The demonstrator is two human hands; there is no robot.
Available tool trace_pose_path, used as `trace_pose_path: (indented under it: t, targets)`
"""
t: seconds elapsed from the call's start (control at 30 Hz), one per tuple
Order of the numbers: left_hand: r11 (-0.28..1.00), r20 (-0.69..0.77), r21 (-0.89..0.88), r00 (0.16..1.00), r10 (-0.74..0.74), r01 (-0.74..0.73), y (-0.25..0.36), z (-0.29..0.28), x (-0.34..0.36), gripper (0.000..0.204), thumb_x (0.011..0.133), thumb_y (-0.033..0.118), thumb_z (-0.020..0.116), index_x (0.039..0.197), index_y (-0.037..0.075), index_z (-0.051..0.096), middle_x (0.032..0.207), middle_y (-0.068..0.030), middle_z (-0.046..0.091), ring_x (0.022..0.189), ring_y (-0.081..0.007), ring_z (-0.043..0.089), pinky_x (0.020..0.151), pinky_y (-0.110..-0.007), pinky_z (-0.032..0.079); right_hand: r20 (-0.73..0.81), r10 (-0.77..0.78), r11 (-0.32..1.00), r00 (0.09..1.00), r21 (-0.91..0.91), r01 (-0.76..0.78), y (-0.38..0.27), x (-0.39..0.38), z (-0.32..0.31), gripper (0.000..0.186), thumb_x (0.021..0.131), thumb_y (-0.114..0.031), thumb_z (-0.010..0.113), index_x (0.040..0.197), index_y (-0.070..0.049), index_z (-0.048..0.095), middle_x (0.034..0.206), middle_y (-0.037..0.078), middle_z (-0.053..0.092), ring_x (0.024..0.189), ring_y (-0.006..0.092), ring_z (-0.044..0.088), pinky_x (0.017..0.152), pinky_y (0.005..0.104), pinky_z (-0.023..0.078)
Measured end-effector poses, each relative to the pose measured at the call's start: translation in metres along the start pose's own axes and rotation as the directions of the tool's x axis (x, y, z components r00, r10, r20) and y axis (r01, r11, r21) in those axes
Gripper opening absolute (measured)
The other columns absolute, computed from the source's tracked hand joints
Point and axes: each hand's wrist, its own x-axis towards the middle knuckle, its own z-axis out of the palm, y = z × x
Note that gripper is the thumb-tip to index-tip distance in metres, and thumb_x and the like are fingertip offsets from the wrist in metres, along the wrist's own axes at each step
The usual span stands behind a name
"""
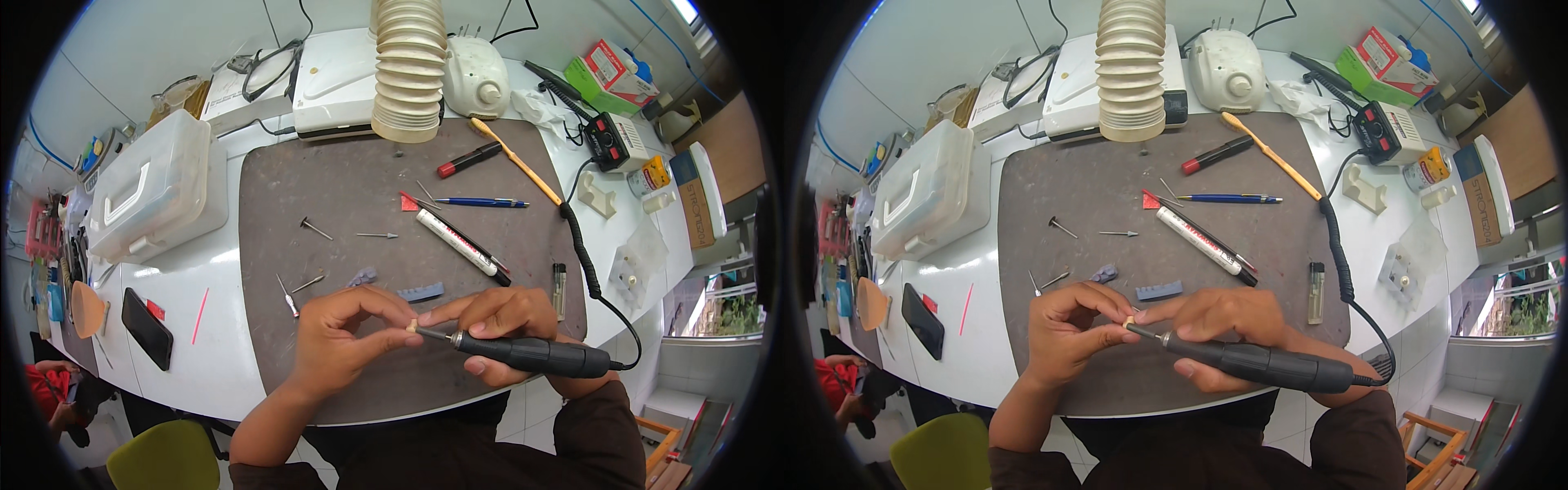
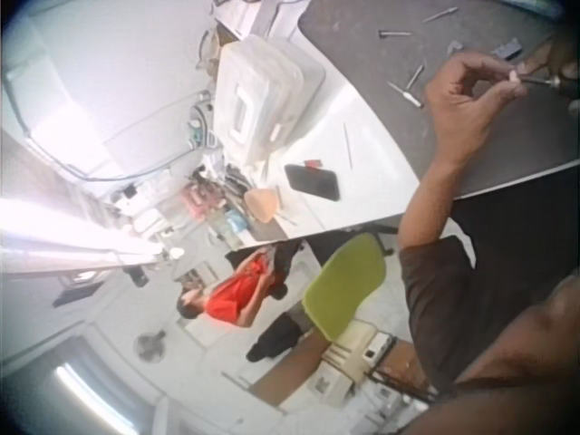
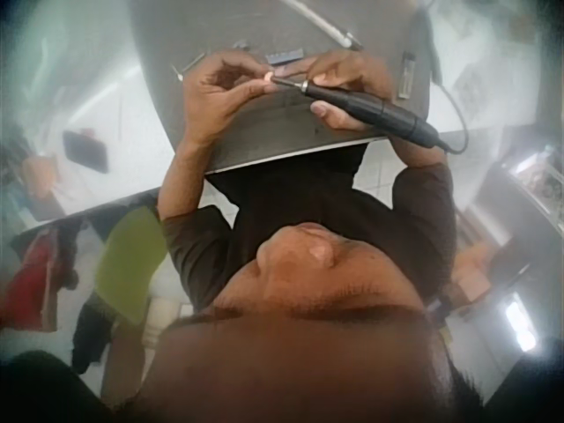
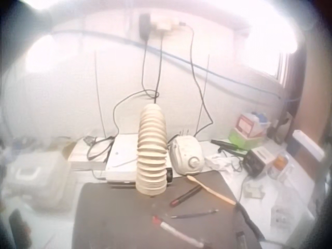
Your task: The person handles a small gray component, then uses a rotary tool to grind a small metal piece. They open a plastic parts box, select a bit, and attach it to the rotary tool. The person continues to manipulate small components and tools on the workbench.
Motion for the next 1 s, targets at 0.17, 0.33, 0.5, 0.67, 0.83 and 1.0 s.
trace_pose_path:
  t: [0.17, 0.33, 0.5, 0.67, 0.83, 1.0]
  targets:
    - [0.990, 0.050, 0.110, 0.995, 0.087, -0.092, -0.0021, -0.0030, 0.0013, 0.016, 0.076, -0.002, 0.082, 0.088, -0.001, 0.072, 0.093, -0.0132, 0.073, 0.091, -0.0206, 0.070, 0.085, -0.032, 0.054, 0.002, -0.005, 1.000, 1.000, -0.030, 0.005, 0.0003, 0.0015, 0.0004, 0.026, 0.080, -0.002, 0.074, 0.098, -0.001, 0.056, 0.083, 0.015, 0.064, 0.101, 0.0432, 0.071, 0.078, 0.0415, 0.061]
    - [0.996, 0.053, 0.007, 0.995, 0.085, -0.085, -0.0038, -0.0007, -0.0004, 0.023, 0.078, -0.004, 0.081, 0.096, -0.003, 0.068, 0.096, -0.0139, 0.072, 0.091, -0.0193, 0.070, 0.084, -0.032, 0.054, 0.028, -0.025, 0.998, 0.999, -0.063, 0.027, -0.0001, 0.0032, 0.0008, 0.030, 0.080, -0.002, 0.073, 0.103, -0.002, 0.054, 0.085, 0.016, 0.065, 0.102, 0.0420, 0.071, 0.077, 0.0416, 0.061]
    - [0.999, 0.043, -0.036, 0.998, 0.041, -0.039, -0.0019, 0.0000, -0.0032, 0.029, 0.079, -0.005, 0.080, 0.103, -0.004, 0.063, 0.098, -0.0137, 0.071, 0.091, -0.0177, 0.069, 0.085, -0.031, 0.055, 0.077, -0.020, 0.991, 0.997, -0.133, 0.030, -0.0020, 0.0034, -0.0007, 0.036, 0.080, -0.002, 0.074, 0.110, -0.005, 0.053, 0.089, 0.015, 0.063, 0.102, 0.0402, 0.071, 0.080, 0.0438, 0.061]
    - [0.997, 0.045, -0.068, 0.998, 0.034, -0.031, -0.0026, 0.0004, -0.0045, 0.029, 0.079, -0.005, 0.080, 0.103, -0.004, 0.064, 0.099, -0.0134, 0.071, 0.092, -0.0182, 0.070, 0.087, -0.032, 0.056, 0.142, -0.024, 0.983, 0.990, -0.176, 0.049, -0.0060, 0.0061, -0.0039, 0.041, 0.080, -0.002, 0.076, 0.114, -0.006, 0.052, 0.089, 0.013, 0.060, 0.101, 0.0395, 0.071, 0.087, 0.0500, 0.060]
    - [0.998, 0.060, -0.007, 0.997, 0.056, -0.055, -0.0016, 0.0005, -0.0055, 0.032, 0.077, -0.009, 0.080, 0.101, -0.002, 0.060, 0.096, -0.0143, 0.069, 0.093, -0.0231, 0.071, 0.084, -0.037, 0.060, 0.121, -0.035, 0.980, 0.992, -0.192, 0.058, -0.0063, 0.0047, -0.0023, 0.039, 0.079, -0.003, 0.077, 0.111, -0.006, 0.054, 0.089, 0.013, 0.062, 0.100, 0.0383, 0.072, 0.086, 0.0509, 0.061]
    - [0.998, 0.049, -0.032, 0.997, 0.052, -0.051, -0.0019, 0.0018, -0.0050, 0.032, 0.077, -0.010, 0.080, 0.101, -0.002, 0.059, 0.096, -0.0149, 0.069, 0.094, -0.0236, 0.071, 0.085, -0.038, 0.060, 0.129, -0.065, 0.978, 0.990, -0.189, 0.089, -0.0047, 0.0086, -0.0040, 0.039, 0.079, -0.003, 0.077, 0.110, -0.005, 0.054, 0.089, 0.014, 0.063, 0.100, 0.0383, 0.072, 0.086, 0.0510, 0.061]
